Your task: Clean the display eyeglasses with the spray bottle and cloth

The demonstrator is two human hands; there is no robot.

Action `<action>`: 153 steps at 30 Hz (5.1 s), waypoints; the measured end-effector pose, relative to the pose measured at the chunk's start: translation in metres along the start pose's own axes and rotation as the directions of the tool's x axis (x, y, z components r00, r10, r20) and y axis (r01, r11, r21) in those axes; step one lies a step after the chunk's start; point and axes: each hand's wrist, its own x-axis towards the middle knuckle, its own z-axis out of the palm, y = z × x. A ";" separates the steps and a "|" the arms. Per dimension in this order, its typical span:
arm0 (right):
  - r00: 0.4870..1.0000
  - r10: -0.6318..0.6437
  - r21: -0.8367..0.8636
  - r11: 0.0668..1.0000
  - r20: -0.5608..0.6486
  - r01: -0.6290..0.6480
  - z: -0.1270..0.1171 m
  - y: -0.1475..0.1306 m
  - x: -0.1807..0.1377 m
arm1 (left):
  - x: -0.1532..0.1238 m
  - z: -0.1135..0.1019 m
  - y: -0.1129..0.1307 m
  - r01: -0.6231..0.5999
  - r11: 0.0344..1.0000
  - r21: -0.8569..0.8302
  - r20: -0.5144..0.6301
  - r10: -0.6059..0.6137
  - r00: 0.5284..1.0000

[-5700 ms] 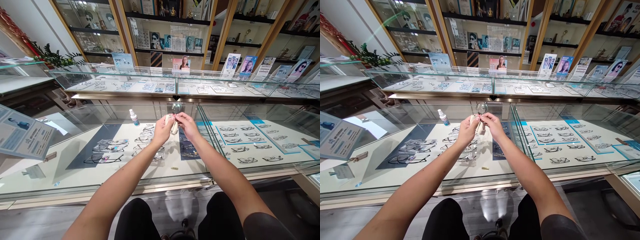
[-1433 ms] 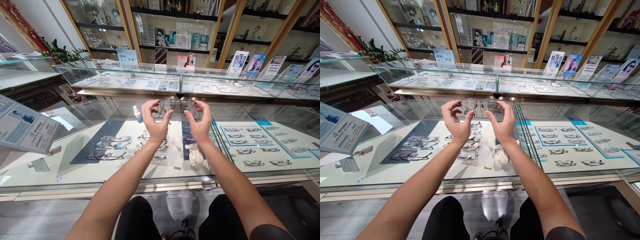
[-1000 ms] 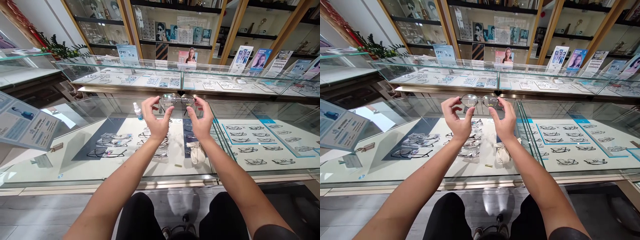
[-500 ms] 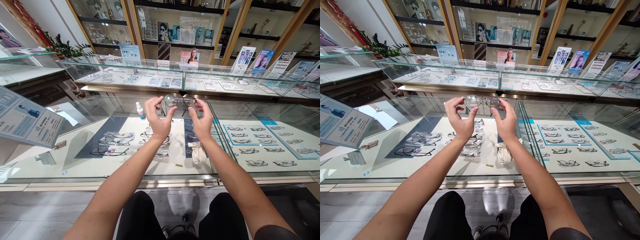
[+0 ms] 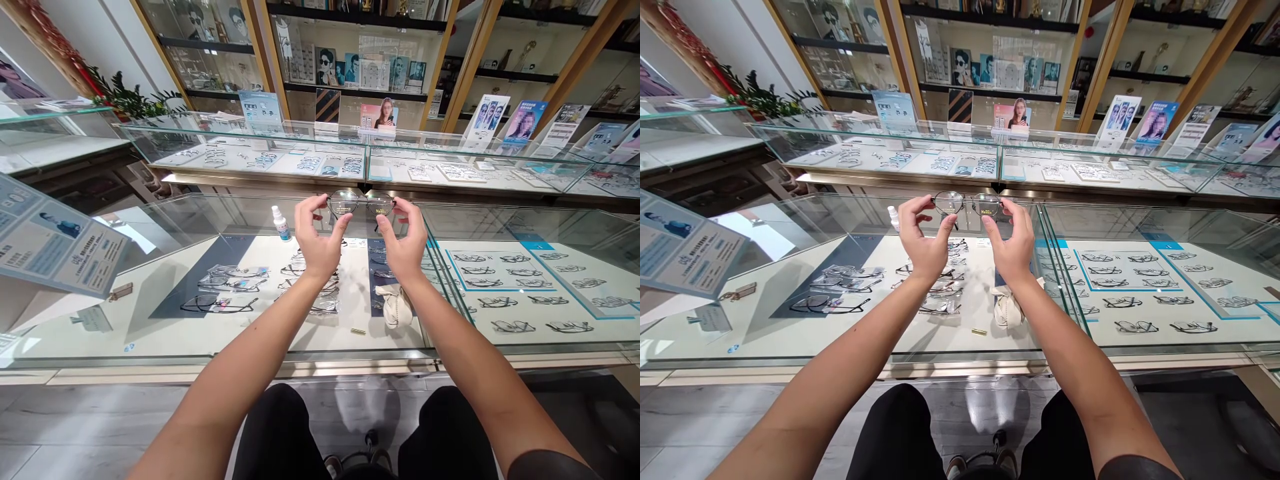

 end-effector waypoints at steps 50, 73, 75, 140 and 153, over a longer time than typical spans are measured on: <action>0.993 0.085 -0.063 0.995 0.084 -0.080 -0.001 0.007 0.001 | -0.001 0.000 -0.003 0.014 0.999 0.036 0.018 -0.015 1.000; 0.999 0.013 -0.079 0.997 0.046 -0.010 -0.003 0.002 0.003 | -0.007 0.008 -0.013 0.263 0.957 -0.125 0.172 -0.240 0.955; 0.998 0.019 -0.095 0.995 0.055 -0.014 -0.003 0.001 0.003 | -0.007 0.008 -0.013 0.283 0.952 -0.120 0.155 -0.264 0.952; 0.711 0.597 0.473 0.538 0.372 -0.698 0.005 0.008 0.014 | -0.003 0.003 -0.009 0.236 0.968 -0.082 0.116 -0.226 0.967; 0.477 0.572 0.385 0.283 0.668 -0.878 -0.018 0.015 0.035 | 0.003 0.006 -0.016 0.442 0.839 -0.318 0.414 -0.296 0.861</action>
